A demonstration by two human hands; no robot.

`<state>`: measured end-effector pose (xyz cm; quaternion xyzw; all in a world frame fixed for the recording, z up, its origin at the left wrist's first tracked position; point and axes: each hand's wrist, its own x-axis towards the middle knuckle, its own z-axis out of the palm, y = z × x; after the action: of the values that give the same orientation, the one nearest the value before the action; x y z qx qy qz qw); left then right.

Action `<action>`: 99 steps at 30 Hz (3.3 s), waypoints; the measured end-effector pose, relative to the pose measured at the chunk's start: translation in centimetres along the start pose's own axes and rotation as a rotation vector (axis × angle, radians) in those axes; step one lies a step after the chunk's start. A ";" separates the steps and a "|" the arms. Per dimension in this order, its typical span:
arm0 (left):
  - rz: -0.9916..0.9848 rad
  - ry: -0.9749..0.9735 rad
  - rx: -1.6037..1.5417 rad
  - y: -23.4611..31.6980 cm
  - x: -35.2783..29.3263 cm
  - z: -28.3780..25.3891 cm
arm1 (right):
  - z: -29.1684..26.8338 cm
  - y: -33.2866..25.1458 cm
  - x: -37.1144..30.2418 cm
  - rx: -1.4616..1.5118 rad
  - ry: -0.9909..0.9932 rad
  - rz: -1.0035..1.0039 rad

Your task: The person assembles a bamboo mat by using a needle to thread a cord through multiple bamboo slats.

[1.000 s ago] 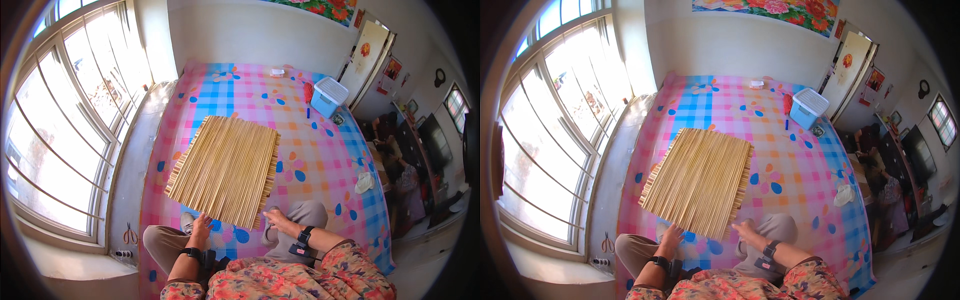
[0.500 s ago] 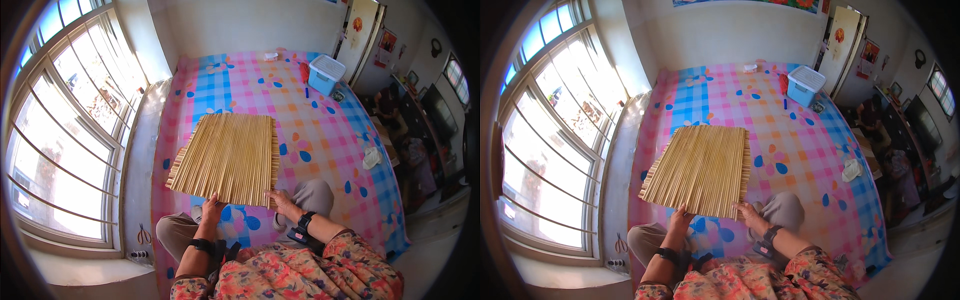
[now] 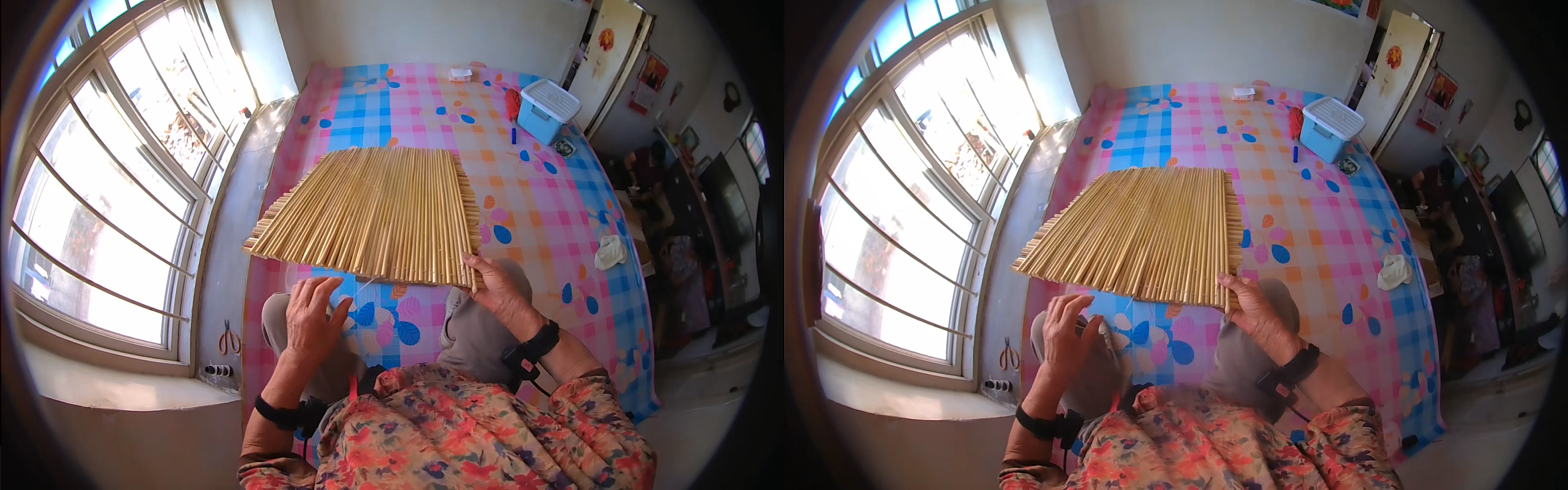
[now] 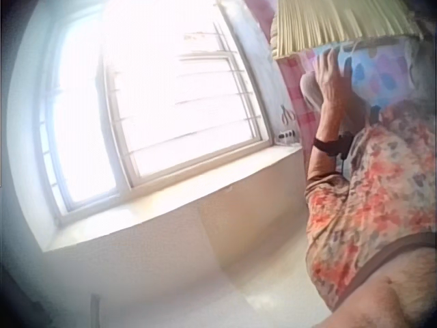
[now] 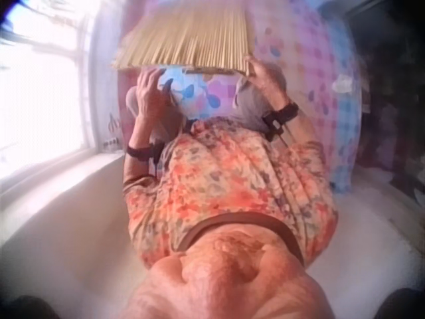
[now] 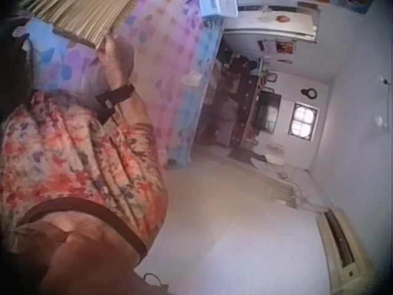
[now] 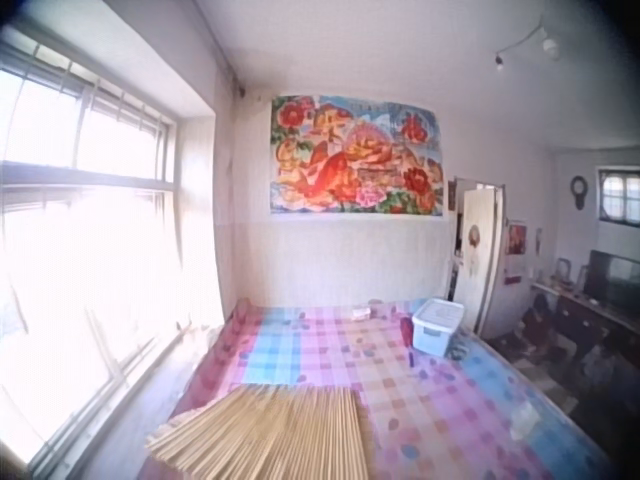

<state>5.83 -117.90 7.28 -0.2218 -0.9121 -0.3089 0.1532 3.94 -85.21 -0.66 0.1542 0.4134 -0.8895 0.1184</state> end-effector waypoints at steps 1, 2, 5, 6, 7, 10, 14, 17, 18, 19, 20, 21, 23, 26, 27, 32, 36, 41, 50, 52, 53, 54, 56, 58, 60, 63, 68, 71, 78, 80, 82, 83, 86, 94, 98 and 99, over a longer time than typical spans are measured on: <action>0.237 0.062 0.265 0.4 0.6 -1.3 | 0.8 -0.6 -0.3 0.011 -0.056 -0.005; 0.283 0.022 0.323 0.9 1.3 -2.0 | 1.4 -1.3 -0.7 0.019 -0.067 0.002; 0.400 -0.081 0.464 1.6 3.5 -2.9 | 3.7 -2.8 -1.8 0.033 -0.068 0.030; 0.452 -0.101 0.481 1.8 4.1 -2.7 | 4.4 -3.1 -2.3 0.021 -0.069 0.033; 0.501 -0.135 0.502 2.0 4.6 -2.6 | 5.0 -3.4 -2.8 0.049 -0.145 0.032; 0.516 -0.160 0.395 1.9 5.3 -2.4 | 6.2 -4.2 -4.2 -0.002 -0.054 0.048; 0.604 -0.073 0.306 1.6 5.1 -2.1 | 6.8 -5.3 -5.2 -0.019 -0.068 0.048; 0.597 -0.034 0.251 1.4 4.5 -1.6 | 7.1 -6.2 -5.9 -0.037 -0.117 0.051; 0.569 -0.043 0.236 1.4 4.2 -1.6 | 7.1 -6.5 -6.1 -0.036 -0.135 0.060; 0.541 -0.050 0.221 1.4 4.0 -1.5 | 7.2 -6.7 -6.3 -0.035 -0.152 0.063; 0.542 -0.036 0.219 1.5 3.7 -1.4 | 7.1 -6.8 -6.5 -0.039 -0.141 0.071; 0.541 -0.023 0.217 1.6 3.5 -1.3 | 7.0 -6.8 -6.6 -0.041 -0.128 0.076; 0.528 -0.006 0.203 1.8 3.4 -1.0 | 6.5 -6.4 -6.7 -0.006 -0.141 0.065; 0.495 -0.002 0.176 2.3 3.3 -0.9 | 5.0 -4.8 -6.5 0.143 -0.157 -0.023; 0.492 0.003 0.164 2.4 3.3 -0.8 | 4.6 -3.9 -6.3 0.212 -0.124 -0.072; 0.512 -0.088 0.197 3.5 3.7 -0.6 | 5.2 2.4 -5.0 -0.226 -0.152 -0.289; 0.527 -0.123 0.227 4.3 3.9 -0.2 | 8.2 5.5 -3.6 -0.531 -0.287 -0.095; 0.459 -0.075 0.189 4.2 4.1 -0.7 | 9.2 5.2 -2.6 -0.386 -0.469 0.133; 0.295 0.049 0.047 4.6 7.0 -1.7 | 9.6 1.5 -3.9 -0.411 -0.336 -0.747; 0.235 0.065 0.016 4.8 7.6 -2.1 | 11.0 0.5 -3.5 -0.344 -0.330 -0.800; 0.224 0.070 0.020 4.9 7.8 -2.2 | 11.7 -0.1 -3.5 -0.308 -0.310 -0.834; 0.214 0.073 0.023 5.0 7.9 -2.3 | 12.3 -0.6 -3.4 -0.265 -0.430 -0.849; 0.212 0.076 0.026 5.0 8.2 -2.2 | 13.6 -1.4 -3.4 -0.168 -0.632 -0.897; 0.225 0.070 0.025 5.1 8.2 -2.1 | 14.5 -2.0 -3.2 -0.024 -0.706 -0.754; 0.222 0.049 0.032 5.2 8.0 -1.9 | 15.0 -2.2 -3.3 0.029 -0.693 -0.640; 0.265 0.057 0.066 5.3 7.6 -1.5 | 15.0 -1.6 -3.9 -0.010 -0.571 -0.533; 0.294 0.023 0.090 5.7 6.5 -0.6 | 13.8 0.0 -5.3 0.047 -0.471 -0.449; 0.303 0.018 0.082 5.8 5.9 -0.1 | 13.0 0.3 -5.7 0.055 -0.447 -0.412; 0.177 -0.011 0.089 6.4 3.9 -0.2 | 11.6 1.3 -7.2 -0.031 -0.431 -0.369; 0.168 -0.004 0.114 6.5 3.6 -0.6 | 11.3 1.6 -7.4 -0.028 -0.444 -0.373; 0.161 0.010 0.175 6.4 3.1 -1.3 | 10.9 1.7 -7.6 -0.001 -0.444 -0.379; 0.165 -0.005 0.174 6.3 3.0 -1.5 | 10.8 1.8 -7.6 0.017 -0.448 -0.384; 0.164 -0.023 0.178 5.9 2.7 -1.9 | 10.6 1.8 -7.7 -0.026 -0.446 -0.359; 0.300 0.124 0.145 4.8 2.1 -0.6 | 10.6 1.8 -7.8 -0.026 -0.434 -0.355; 0.335 0.112 0.118 4.6 2.2 -0.5 | 10.5 1.6 -7.8 0.010 -0.453 -0.345; 0.342 0.102 0.102 4.5 2.3 -0.5 | 10.5 1.6 -7.8 -0.006 -0.444 -0.340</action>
<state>6.21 -114.34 10.85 -0.3496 -0.8666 -0.2423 0.2608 9.83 -93.68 7.50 -0.1167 0.4000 -0.9074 0.0557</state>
